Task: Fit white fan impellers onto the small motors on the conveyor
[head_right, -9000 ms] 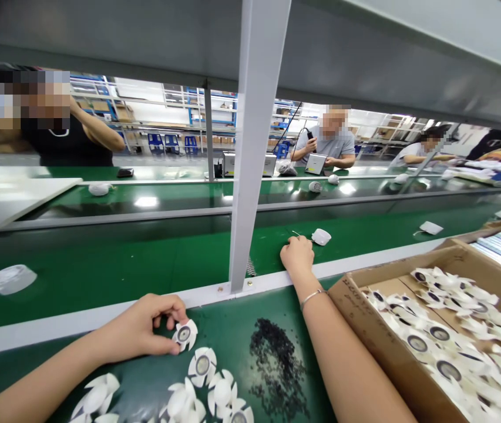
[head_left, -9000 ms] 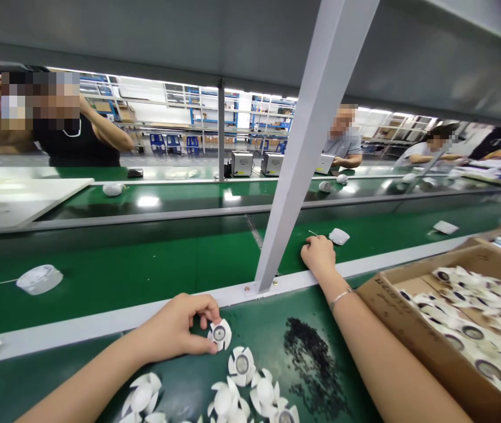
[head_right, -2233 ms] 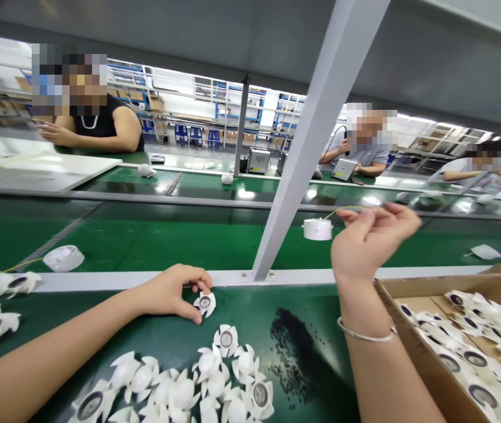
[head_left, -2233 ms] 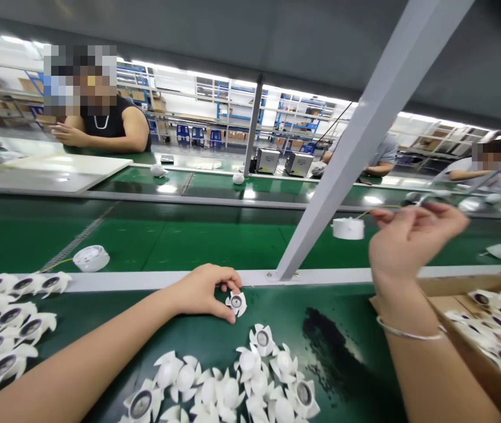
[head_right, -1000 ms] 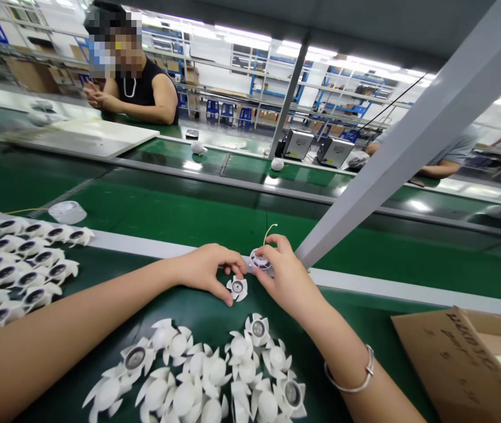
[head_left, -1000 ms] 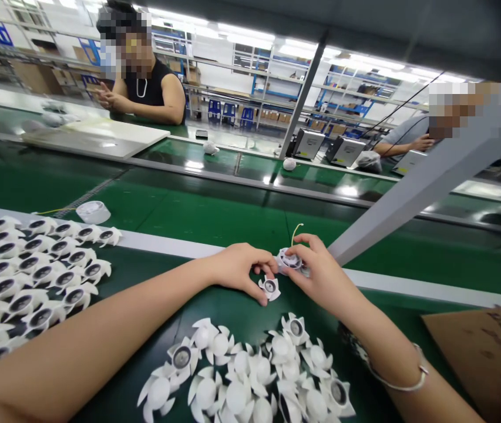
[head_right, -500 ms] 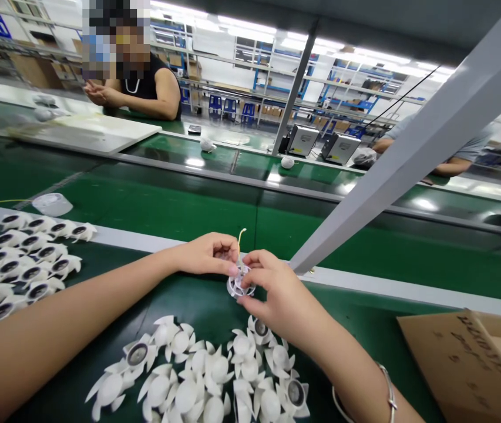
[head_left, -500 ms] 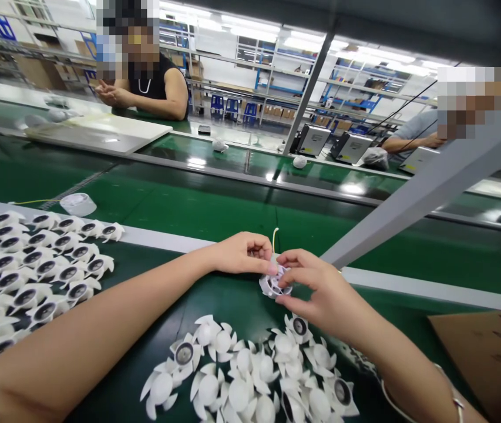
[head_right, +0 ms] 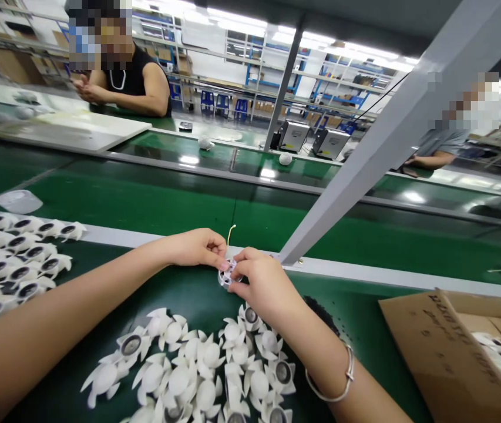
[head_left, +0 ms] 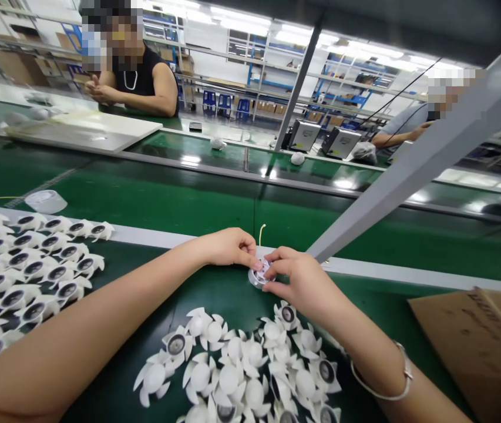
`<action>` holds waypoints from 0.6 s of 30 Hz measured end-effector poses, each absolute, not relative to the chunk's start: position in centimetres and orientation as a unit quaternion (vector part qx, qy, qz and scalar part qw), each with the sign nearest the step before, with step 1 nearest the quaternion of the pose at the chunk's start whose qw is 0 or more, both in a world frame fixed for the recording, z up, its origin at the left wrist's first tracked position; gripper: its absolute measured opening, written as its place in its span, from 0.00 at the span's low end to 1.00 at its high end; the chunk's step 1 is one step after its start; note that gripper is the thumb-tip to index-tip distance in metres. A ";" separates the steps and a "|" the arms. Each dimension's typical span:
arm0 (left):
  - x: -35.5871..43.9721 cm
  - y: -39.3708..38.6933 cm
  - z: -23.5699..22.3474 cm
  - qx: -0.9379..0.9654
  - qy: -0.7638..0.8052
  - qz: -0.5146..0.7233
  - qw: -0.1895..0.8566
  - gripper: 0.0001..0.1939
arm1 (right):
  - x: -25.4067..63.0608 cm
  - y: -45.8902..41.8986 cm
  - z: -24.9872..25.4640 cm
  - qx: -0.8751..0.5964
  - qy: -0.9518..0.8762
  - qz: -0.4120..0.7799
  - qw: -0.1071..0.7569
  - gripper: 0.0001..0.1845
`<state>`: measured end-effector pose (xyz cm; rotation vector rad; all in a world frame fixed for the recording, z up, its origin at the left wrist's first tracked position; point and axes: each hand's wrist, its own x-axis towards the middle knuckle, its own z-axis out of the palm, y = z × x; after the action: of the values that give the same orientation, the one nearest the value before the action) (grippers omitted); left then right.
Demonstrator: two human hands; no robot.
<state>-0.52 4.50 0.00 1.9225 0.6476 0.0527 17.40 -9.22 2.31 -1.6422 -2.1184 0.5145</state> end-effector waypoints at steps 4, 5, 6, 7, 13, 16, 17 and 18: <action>-0.8 3.6 0.5 0.816 0.281 0.066 0.500 0.25 | 18.2 -9.0 2.7 -0.568 -0.778 0.192 0.187 0.05; -0.8 3.3 0.8 0.825 0.270 0.079 0.490 0.24 | 18.6 -9.0 2.8 -0.569 -0.783 0.175 0.180 0.04; -0.7 2.8 1.1 0.835 0.249 0.088 0.483 0.24 | 19.0 -9.0 2.9 -0.586 -0.779 0.137 0.176 0.05; -0.6 2.3 1.5 0.846 0.217 0.091 0.478 0.22 | 19.4 -9.2 3.1 -0.613 -0.766 0.085 0.173 0.07; 0.5 -0.7 2.6 0.914 -0.006 0.043 0.402 0.18 | 22.5 -11.8 5.3 -0.685 -0.719 0.108 0.049 0.12; 0.7 -1.2 1.9 0.939 -0.004 0.002 0.345 0.27 | 23.5 -12.5 5.8 -0.685 -0.689 0.223 -0.078 0.17; 0.7 -1.0 1.7 0.941 0.004 -0.003 0.340 0.26 | 23.7 -12.4 5.7 -0.689 -0.678 0.233 -0.106 0.18; 0.7 -0.8 1.4 0.939 0.013 -0.001 0.343 0.24 | 23.8 -12.3 5.6 -0.693 -0.670 0.235 -0.127 0.19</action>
<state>0.67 -0.80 1.43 2.4406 0.0332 -0.0015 23.82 -12.31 5.57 -2.3726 -2.2933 0.8057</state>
